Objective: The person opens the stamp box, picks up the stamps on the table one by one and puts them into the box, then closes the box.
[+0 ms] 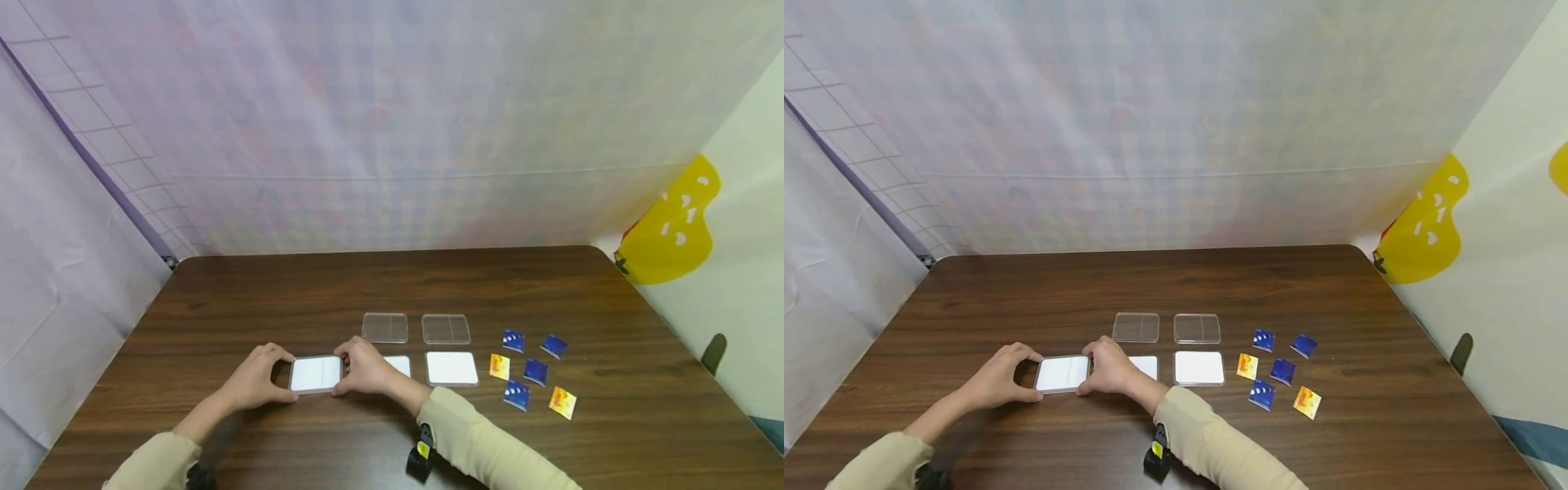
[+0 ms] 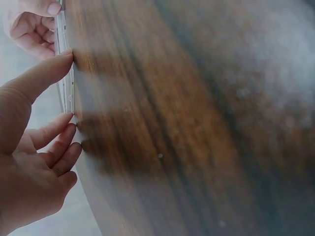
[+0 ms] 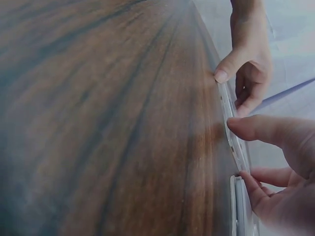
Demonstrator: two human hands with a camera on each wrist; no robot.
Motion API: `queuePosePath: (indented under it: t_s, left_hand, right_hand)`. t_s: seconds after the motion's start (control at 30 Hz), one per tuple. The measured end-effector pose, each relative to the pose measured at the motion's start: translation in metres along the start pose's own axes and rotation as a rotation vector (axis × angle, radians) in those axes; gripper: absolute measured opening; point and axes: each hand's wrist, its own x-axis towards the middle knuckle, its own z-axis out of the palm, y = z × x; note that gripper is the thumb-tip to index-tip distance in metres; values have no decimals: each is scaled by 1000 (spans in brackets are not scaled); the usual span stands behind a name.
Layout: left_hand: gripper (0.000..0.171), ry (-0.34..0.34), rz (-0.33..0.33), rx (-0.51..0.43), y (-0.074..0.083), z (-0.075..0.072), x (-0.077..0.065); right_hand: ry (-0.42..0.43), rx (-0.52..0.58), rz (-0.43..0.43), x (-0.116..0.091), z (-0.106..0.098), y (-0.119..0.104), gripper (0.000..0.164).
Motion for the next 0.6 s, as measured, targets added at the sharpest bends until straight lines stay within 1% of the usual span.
queuePosePath:
  t_s: [0.2, 0.4, 0.6]
  left_hand:
    - [56, -4, -14, -8, 0, 1, 0]
    - [55, 12, -2, -11, 2, 1, -2]
    - [55, 13, 2, -2, 2, 2, -2]
  right_hand:
    - [6, -67, 3, 1, 0, -2, 53]
    - [12, -112, -10, 2, -1, -2, 52]
    - [11, -161, -35, 1, -1, -2, 50]
